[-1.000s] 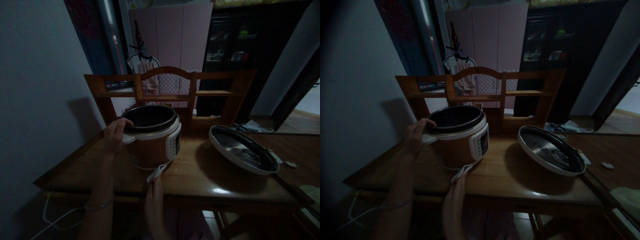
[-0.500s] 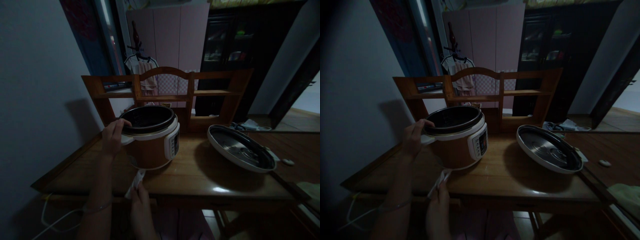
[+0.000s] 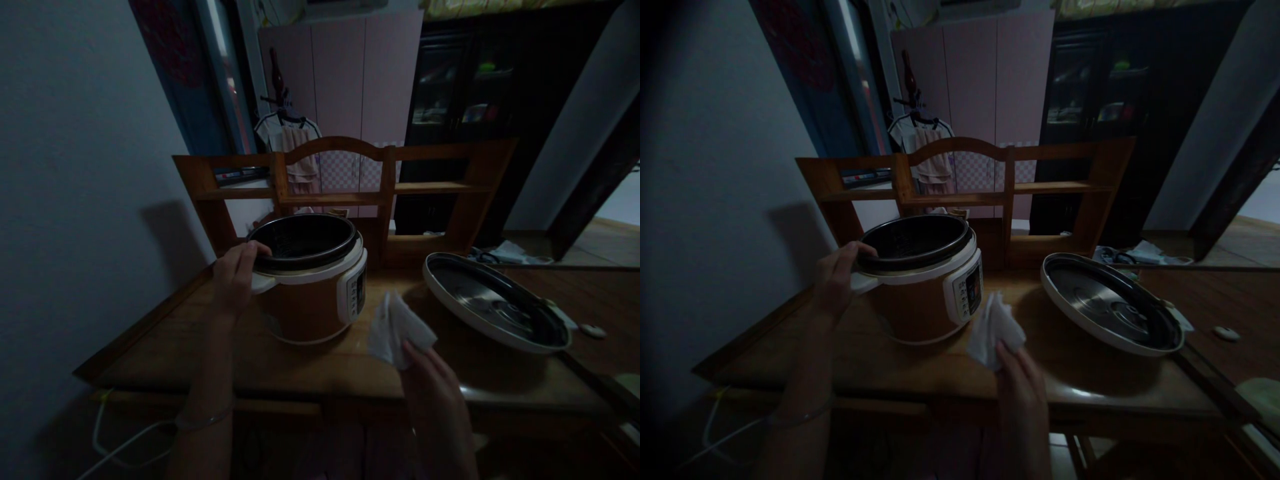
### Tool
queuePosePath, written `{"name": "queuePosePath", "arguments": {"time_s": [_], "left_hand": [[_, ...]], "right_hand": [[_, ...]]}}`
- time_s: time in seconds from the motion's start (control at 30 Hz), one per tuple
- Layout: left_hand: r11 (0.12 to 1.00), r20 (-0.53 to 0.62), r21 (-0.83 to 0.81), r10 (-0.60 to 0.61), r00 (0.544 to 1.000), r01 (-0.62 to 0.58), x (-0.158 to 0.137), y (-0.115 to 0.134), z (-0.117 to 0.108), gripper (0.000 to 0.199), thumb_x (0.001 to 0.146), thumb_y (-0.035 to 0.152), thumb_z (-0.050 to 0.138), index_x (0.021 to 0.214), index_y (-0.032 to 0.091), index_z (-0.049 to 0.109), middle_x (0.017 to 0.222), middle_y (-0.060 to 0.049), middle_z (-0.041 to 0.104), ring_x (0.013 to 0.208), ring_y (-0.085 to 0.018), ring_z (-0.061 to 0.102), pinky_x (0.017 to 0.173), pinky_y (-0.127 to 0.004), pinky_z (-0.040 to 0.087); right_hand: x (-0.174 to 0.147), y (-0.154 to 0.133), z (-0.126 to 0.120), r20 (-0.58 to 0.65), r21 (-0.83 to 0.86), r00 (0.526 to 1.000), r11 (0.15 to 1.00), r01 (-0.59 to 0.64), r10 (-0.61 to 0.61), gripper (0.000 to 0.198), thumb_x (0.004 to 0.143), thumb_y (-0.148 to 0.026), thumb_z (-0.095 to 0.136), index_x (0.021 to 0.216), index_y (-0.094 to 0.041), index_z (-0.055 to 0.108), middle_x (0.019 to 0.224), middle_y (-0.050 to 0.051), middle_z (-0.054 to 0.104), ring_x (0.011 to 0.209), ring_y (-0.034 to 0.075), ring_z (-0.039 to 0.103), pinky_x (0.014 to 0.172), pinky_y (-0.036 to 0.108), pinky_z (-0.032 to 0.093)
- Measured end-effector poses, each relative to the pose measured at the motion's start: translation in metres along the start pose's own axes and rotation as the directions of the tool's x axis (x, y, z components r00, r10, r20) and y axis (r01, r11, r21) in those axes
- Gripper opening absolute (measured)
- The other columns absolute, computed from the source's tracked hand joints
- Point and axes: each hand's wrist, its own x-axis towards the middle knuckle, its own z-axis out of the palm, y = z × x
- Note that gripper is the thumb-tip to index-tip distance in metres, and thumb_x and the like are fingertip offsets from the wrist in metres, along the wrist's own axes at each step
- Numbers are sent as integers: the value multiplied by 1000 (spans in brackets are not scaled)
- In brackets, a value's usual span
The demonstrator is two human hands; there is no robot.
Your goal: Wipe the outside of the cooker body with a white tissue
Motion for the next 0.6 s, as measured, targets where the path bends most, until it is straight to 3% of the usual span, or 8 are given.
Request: {"name": "queuePosePath", "arguments": {"time_s": [0.07, 0.13, 0.23, 0.3, 0.43, 0.6], "left_hand": [[1000, 6, -8, -4, 1000, 4, 0, 0, 0, 44, 97, 48, 33, 84, 24, 69, 87, -1, 71, 90, -19, 63, 81, -30, 46], [1000, 13, -17, -9, 1000, 9, 0, 1, 1, 44, 97, 48, 33, 84, 24, 68, 85, -1, 70, 91, -19, 63, 79, -30, 46], [1000, 5, -11, -5, 1000, 5, 1, 1, 1, 45, 97, 48, 33, 83, 24, 68, 86, -2, 70, 90, -19, 63, 79, -30, 47], [1000, -1, 0, 2, 1000, -2, 1, 1, 1, 45, 97, 48, 33, 82, 24, 68, 87, -2, 70, 89, -19, 63, 79, -31, 47], [1000, 5, 3, 5, 1000, -5, 1, 1, 1, 45, 97, 48, 33, 83, 24, 68, 88, -2, 70, 89, -19, 63, 79, -31, 46], [1000, 0, -10, 3, 1000, -3, 0, 0, 1, 44, 97, 47, 33, 83, 24, 68, 87, -1, 70, 89, -19, 63, 80, -30, 47]], "right_hand": [[21, -5, -10, -104, 10, 993, 999, -53, 54, 43, 82, -49, 63, 111, -20, 75, 122, 11, 68, 112, 34, 62, 100, 50, 46], [34, -16, -6, -64, 59, 995, 995, -74, 78, 47, 92, -45, 53, 132, -21, 62, 130, 9, 65, 125, 33, 56, 107, 52, 40], [41, -33, 16, 72, 31, 981, 983, 180, -181, 48, 99, -33, 43, 146, -25, 44, 150, 5, 48, 142, 26, 39, 117, 48, 28], [39, -39, 35, 233, -11, 904, 929, 370, -358, 52, 100, -22, 37, 151, -27, 33, 157, 3, 36, 146, 22, 31, 119, 45, 27], [29, -41, 72, 479, 2, 681, 776, 630, -554, 62, 97, -5, 22, 155, -25, 20, 163, 3, 20, 150, 21, 17, 120, 49, 25], [19, -37, 108, 548, 24, 521, 635, 772, -654, 61, 95, -1, 25, 154, -17, 26, 162, 6, 23, 151, 21, 14, 120, 48, 27]]}}
